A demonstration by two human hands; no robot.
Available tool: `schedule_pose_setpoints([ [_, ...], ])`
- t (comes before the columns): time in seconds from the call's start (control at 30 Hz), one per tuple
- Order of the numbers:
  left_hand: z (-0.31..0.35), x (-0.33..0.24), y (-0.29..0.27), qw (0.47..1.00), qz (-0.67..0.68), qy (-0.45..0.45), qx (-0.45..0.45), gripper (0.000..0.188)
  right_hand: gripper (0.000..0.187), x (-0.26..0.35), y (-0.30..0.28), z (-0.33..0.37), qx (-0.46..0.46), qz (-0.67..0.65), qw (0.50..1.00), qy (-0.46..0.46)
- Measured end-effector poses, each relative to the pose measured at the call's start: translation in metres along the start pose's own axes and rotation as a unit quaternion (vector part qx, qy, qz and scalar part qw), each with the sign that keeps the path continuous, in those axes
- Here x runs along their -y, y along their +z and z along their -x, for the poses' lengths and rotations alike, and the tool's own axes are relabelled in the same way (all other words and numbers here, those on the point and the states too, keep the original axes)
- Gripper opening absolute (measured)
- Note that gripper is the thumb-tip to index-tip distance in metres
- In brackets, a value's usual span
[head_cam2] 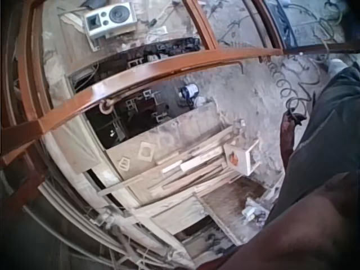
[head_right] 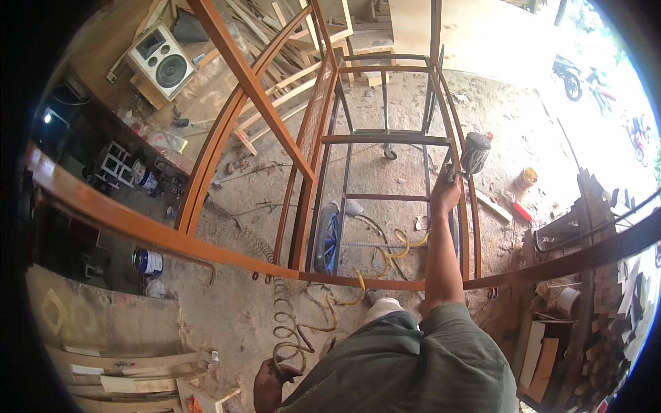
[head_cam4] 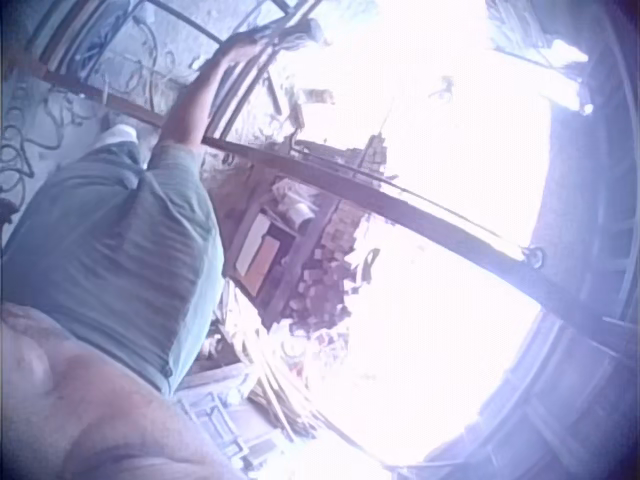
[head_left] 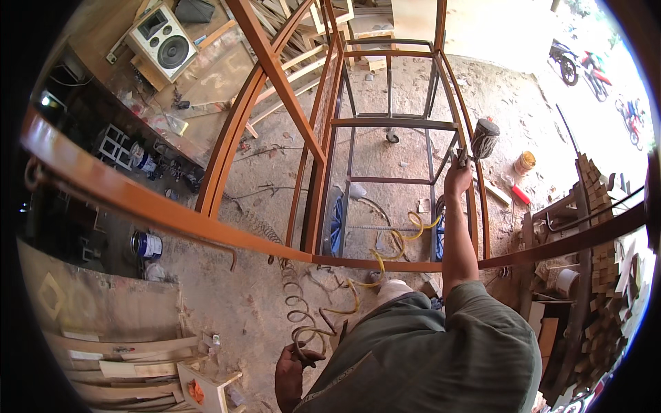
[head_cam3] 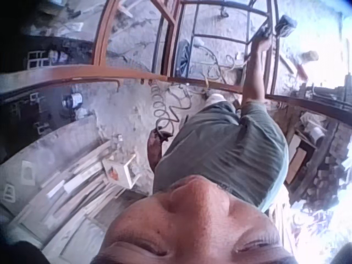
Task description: The person spray paints the wooden frame of a cart or furniture piece using a handheld spray gun. They apply paint to various joints and beams by moving the gun along the length of the wooden members.
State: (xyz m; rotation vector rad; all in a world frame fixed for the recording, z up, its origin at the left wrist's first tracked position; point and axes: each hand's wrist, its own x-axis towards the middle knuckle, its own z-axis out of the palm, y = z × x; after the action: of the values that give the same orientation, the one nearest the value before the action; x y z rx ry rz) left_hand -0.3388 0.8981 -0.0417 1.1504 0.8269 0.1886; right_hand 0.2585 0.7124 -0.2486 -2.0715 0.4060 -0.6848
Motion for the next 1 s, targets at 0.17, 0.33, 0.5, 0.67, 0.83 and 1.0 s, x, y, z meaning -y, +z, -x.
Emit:
schedule_pose_setpoints([
  [0.17, -0.036, -0.016, -0.005, 0.999, -0.019, -0.036, 0.019, 0.06, 0.044, 0.002, 0.022, -0.009, 0.027, -0.002, 0.999, 0.016],
  [0.33, -0.065, -0.014, -0.028, 0.998, -0.018, -0.038, 0.05, 0.061, 0.049, 0.013, 0.03, -0.002, 0.06, -0.003, 0.998, 0.013],
  [0.5, -0.068, -0.009, -0.038, 0.997, -0.014, -0.049, 0.054, 0.062, 0.039, 0.036, 0.049, 0.032, 0.118, -0.107, 0.987, -0.003],
  [0.67, -0.073, -0.014, -0.032, 0.997, 0.004, -0.047, 0.058, 0.063, 0.036, 0.053, 0.078, 0.069, 0.13, -0.126, 0.981, -0.071],
  [0.83, -0.066, -0.019, -0.023, 0.998, 0.026, -0.039, 0.04, 0.063, 0.036, 0.066, 0.1, 0.105, 0.226, -0.104, 0.968, -0.032],
  [1.0, -0.059, -0.024, -0.013, 0.998, 0.049, -0.031, 0.015, 0.064, 0.04, 0.083, 0.122, 0.132, 0.286, -0.144, 0.946, -0.043],
])
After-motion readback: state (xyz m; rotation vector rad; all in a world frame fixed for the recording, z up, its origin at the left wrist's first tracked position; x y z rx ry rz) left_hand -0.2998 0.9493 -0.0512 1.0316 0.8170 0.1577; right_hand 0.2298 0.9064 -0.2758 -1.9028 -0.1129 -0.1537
